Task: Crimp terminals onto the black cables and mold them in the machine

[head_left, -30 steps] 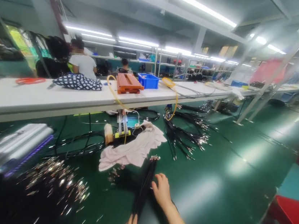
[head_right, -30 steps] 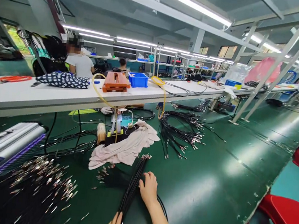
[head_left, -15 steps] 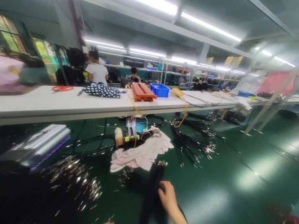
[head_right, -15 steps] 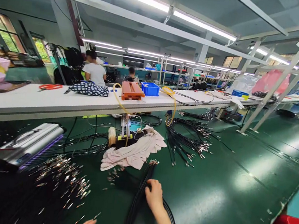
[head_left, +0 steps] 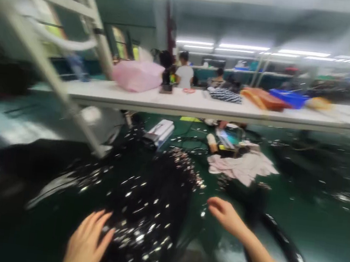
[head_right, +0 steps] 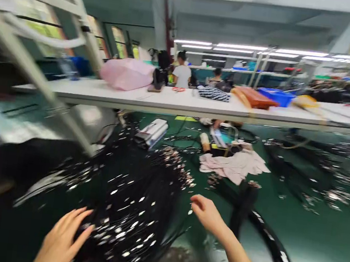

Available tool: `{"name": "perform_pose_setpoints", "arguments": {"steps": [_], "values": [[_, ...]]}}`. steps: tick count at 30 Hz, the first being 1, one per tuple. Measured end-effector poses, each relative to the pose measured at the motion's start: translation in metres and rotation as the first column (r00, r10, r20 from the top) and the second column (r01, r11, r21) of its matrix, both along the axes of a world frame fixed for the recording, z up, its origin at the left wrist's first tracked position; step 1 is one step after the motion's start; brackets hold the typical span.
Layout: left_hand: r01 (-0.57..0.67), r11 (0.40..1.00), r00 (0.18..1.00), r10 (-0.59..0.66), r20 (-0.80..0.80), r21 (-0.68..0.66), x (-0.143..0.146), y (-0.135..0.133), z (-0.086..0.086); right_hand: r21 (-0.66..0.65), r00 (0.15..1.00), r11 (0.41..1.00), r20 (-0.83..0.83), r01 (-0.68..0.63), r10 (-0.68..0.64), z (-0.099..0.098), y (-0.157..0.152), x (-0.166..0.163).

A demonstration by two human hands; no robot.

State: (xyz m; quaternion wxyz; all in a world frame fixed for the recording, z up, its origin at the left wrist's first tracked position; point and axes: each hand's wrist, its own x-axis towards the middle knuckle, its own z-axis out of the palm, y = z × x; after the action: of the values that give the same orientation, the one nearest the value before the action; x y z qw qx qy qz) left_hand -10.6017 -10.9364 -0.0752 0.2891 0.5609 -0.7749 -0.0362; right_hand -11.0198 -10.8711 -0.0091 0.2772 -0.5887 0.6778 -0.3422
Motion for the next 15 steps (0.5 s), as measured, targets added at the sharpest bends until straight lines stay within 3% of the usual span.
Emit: {"name": "perform_pose_setpoints", "arguments": {"steps": [2, 4, 8, 12, 15], "values": [[-0.072, 0.995, 0.991, 0.063, 0.114, 0.074, 0.024, 0.006, -0.001, 0.004, 0.974, 0.974, -0.013, -0.225, 0.225, -0.008, -0.015, 0.077], [-0.05, 0.984, 0.992, 0.029, 0.124, 0.173, 0.037, 0.012, -0.005, -0.025, 0.93, 0.936, -0.13, -0.351, 0.345, -0.012, -0.031, 0.141], [0.06, 0.969, 0.998, -0.066, 0.015, 0.239, 0.047, 0.025, -0.014, -0.002, 0.879, 0.935, -0.34, -0.356, 0.334, -0.018, -0.06, 0.238], [0.129, 0.963, 0.989, -0.109, -0.098, 0.237, 0.054, 0.027, -0.018, 0.142, 0.868, 0.934, -0.344, -0.329, 0.358, -0.029, -0.065, 0.297], [0.151, 0.965, 0.98, -0.118, -0.158, 0.215, 0.062, 0.02, -0.017, 0.211, 0.873, 0.933, -0.34, -0.29, 0.349, -0.033, -0.063, 0.309]]}}
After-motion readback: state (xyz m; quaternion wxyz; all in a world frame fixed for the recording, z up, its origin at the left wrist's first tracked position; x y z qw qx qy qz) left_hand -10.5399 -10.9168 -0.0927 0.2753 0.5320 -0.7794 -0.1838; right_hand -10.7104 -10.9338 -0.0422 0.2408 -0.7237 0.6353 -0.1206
